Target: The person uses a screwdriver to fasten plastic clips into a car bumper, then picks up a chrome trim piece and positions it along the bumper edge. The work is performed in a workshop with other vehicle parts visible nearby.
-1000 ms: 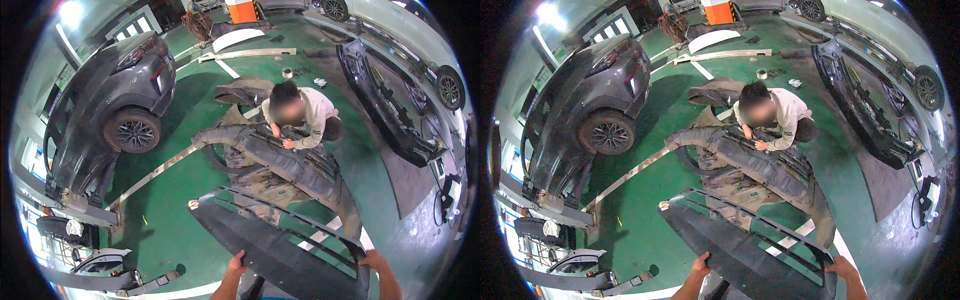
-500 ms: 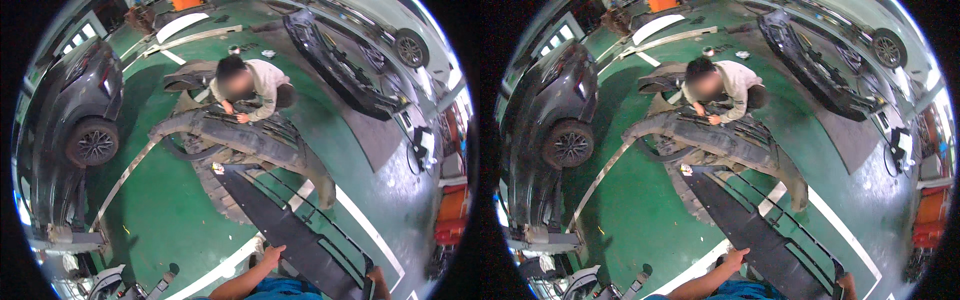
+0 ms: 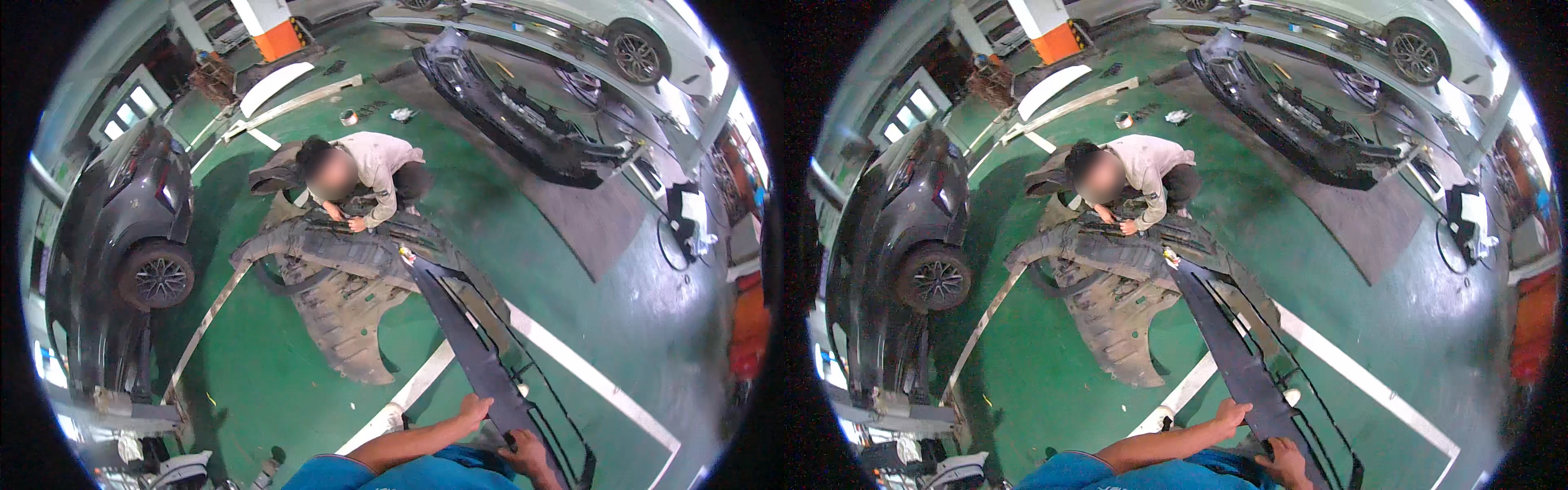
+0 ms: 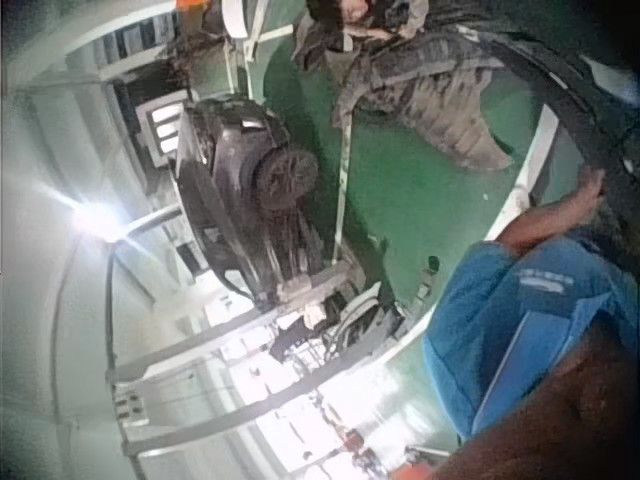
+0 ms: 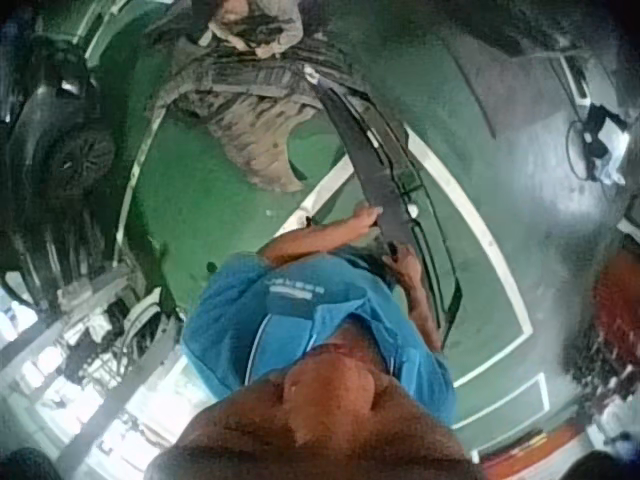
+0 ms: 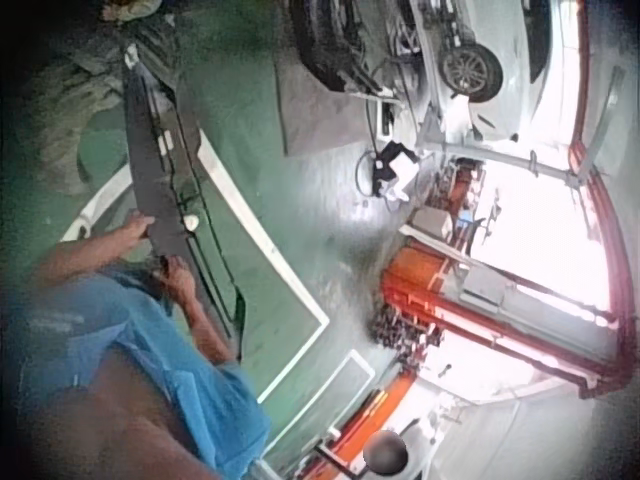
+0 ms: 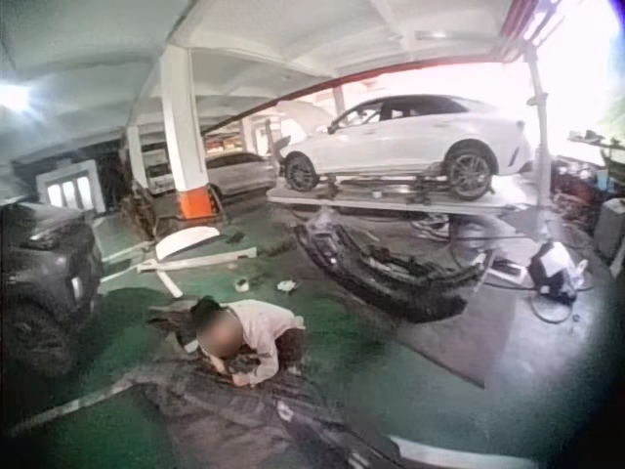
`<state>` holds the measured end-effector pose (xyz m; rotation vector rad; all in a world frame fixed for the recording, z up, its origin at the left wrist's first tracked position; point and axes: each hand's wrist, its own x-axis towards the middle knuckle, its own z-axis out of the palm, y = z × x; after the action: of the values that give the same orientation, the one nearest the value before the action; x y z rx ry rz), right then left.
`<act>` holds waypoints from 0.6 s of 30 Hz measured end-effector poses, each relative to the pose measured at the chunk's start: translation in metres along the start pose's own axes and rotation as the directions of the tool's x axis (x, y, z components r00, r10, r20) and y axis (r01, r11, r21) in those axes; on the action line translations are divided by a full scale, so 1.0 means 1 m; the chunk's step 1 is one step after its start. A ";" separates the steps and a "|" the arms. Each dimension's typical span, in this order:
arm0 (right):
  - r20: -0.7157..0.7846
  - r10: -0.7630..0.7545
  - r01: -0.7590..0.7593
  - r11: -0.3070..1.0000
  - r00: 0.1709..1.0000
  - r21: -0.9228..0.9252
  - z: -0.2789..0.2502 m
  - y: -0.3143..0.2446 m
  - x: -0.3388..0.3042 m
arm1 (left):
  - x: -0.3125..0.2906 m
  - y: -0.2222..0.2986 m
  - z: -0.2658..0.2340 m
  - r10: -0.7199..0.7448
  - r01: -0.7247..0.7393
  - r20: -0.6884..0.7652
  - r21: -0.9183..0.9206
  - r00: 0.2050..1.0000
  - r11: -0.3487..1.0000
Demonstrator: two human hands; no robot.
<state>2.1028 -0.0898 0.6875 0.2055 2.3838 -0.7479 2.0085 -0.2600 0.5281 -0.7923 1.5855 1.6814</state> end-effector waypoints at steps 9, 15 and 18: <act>-0.169 -0.096 0.046 0.960 0.981 -0.276 -0.129 0.137 0.069 | 0.024 0.084 0.216 0.113 -0.089 -0.077 0.263 0.991 0.961; -0.233 -0.184 0.100 0.938 0.955 -0.331 -0.200 0.165 0.154 | 0.076 0.140 0.289 0.162 -0.099 -0.151 0.358 0.975 0.928; -0.233 -0.134 0.038 0.927 0.963 -0.374 -0.236 0.182 0.204 | 0.118 0.170 0.325 0.132 -0.094 -0.095 0.328 0.987 0.940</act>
<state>1.8763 0.1860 0.6314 0.0396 2.7414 -0.3128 1.8085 0.0685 0.5537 -0.6485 1.9574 1.4183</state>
